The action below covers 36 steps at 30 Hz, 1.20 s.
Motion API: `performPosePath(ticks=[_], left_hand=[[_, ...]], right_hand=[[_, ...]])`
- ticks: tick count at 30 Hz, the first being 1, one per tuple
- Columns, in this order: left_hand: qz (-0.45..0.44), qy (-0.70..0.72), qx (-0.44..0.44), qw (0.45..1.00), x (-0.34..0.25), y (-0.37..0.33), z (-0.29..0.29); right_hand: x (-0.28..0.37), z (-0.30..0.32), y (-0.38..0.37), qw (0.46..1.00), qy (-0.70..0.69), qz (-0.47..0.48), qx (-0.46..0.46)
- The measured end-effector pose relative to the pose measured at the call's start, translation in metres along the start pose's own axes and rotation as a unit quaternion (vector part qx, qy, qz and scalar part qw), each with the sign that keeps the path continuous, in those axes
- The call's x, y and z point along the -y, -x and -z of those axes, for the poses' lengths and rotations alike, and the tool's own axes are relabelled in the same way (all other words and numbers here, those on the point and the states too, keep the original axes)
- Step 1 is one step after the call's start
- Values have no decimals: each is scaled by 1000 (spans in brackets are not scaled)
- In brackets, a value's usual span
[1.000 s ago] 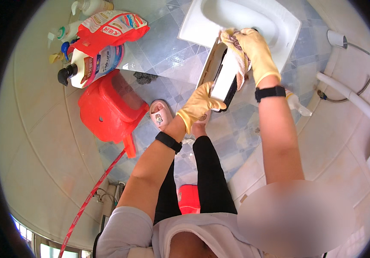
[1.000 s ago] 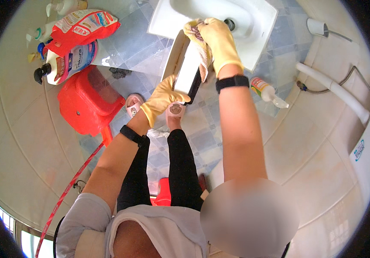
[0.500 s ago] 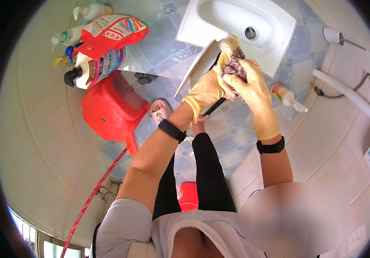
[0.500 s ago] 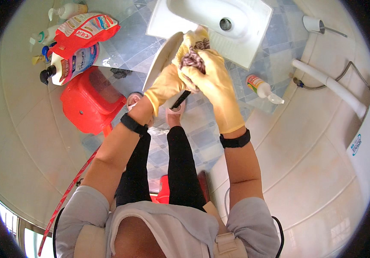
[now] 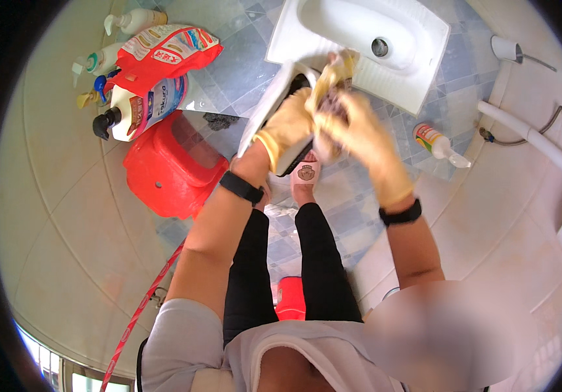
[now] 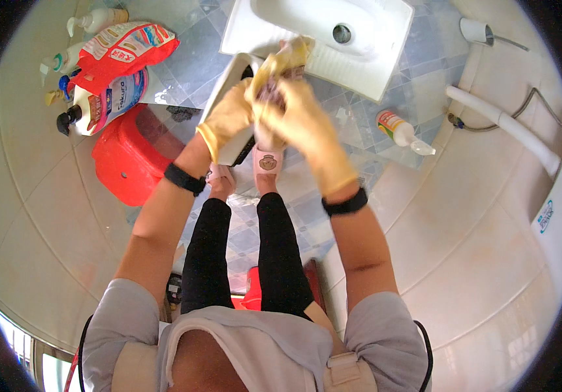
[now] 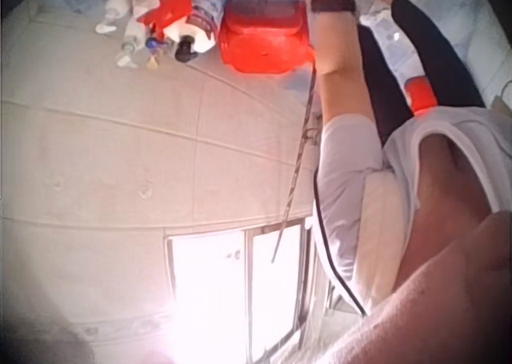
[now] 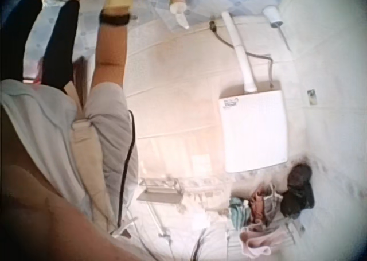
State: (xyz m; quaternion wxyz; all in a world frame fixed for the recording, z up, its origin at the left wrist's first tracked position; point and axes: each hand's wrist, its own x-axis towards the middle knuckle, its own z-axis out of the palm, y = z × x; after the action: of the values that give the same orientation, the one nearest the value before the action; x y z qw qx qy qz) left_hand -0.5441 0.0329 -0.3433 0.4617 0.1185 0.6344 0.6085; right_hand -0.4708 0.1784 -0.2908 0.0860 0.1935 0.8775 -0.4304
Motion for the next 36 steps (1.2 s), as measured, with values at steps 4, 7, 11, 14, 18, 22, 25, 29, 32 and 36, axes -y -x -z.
performPosePath(ticks=[4, 7, 11, 14, 18, 22, 25, 29, 32, 36], left_hand=[[19, 86, 43, 995, 10, -1, 11], [-11, 189, 25, 982, 12, -12, 23], [-55, 138, 5, 989, -19, -21, 30], [-64, 68, 7, 996, -40, -27, 29], [31, 79, 9, 996, -48, -13, 20], [10, 121, -40, 992, -17, -18, 18], [30, 172, -10, 985, -7, -17, 16], [3, 119, 49, 992, -20, -7, 21], [55, 111, 49, 991, -15, -6, 20], [113, 88, 49, 988, -5, 10, 17]], right_hand=[[17, -13, 21, 993, -103, -56, 15], [10, -9, -4, 989, -139, -50, -20], [31, 16, -34, 975, -166, -143, 33], [30, 41, -41, 978, -187, -88, 34], [44, 94, -61, 880, -425, -171, -126], [43, 66, -58, 943, -304, -132, 40], [26, 19, -36, 985, 56, 126, -101], [48, 9, -50, 994, 74, 66, -52], [55, 21, -83, 998, 17, -61, 0], [62, 45, -142, 986, 78, -144, -31]])
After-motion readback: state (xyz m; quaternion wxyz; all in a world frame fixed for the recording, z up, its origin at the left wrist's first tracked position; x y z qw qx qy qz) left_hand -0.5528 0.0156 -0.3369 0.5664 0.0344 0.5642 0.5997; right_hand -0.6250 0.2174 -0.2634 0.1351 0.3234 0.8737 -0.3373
